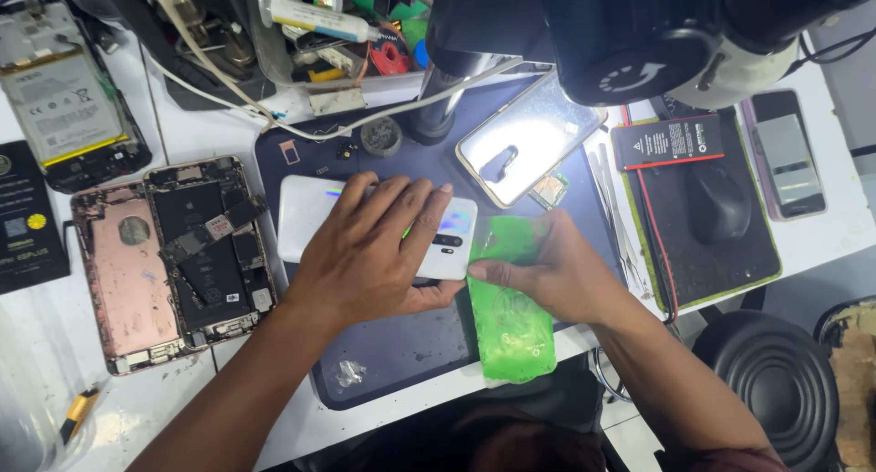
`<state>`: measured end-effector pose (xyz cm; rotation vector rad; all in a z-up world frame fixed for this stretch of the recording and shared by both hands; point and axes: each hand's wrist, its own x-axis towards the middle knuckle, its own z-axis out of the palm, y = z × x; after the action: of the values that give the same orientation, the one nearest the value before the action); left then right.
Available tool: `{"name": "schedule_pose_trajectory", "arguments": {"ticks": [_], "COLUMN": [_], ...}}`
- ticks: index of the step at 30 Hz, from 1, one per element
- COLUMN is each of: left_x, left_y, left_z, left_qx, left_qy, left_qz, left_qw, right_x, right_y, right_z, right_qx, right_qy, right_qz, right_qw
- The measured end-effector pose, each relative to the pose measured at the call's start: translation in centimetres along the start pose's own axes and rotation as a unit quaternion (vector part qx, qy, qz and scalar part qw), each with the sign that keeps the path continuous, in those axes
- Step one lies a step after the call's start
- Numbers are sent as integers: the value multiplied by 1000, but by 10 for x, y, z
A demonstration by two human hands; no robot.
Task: Disassembling and cleaning a mobile phone for repair
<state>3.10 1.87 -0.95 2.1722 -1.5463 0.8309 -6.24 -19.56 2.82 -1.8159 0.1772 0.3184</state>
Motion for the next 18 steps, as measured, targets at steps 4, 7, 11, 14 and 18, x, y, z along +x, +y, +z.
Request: {"name": "schedule_pose_trajectory", "arguments": {"ticks": [4,7,11,14,18], "left_x": [2,2,3,3,2], "left_y": [-1,1,1,1,2], "left_z": [-1,0,-4,-4,-4], "left_qx": [-14,-8,0,-4,8], "left_qy": [2,12,23,21,31], "left_qz": [4,5,1,1,-9], "left_qw": [1000,1000,1000,1000,999], "right_x": [3,2,-1,3,-4], "right_y": [12,7,2,10,-1], "right_z": [0,0,2,3,6], "right_qx": [43,44,24,50,23], "right_qy": [26,42,7,35,23], "right_qz": [-10,2,2,-19,10], "right_qw": [999,998,1000,998,999]}}
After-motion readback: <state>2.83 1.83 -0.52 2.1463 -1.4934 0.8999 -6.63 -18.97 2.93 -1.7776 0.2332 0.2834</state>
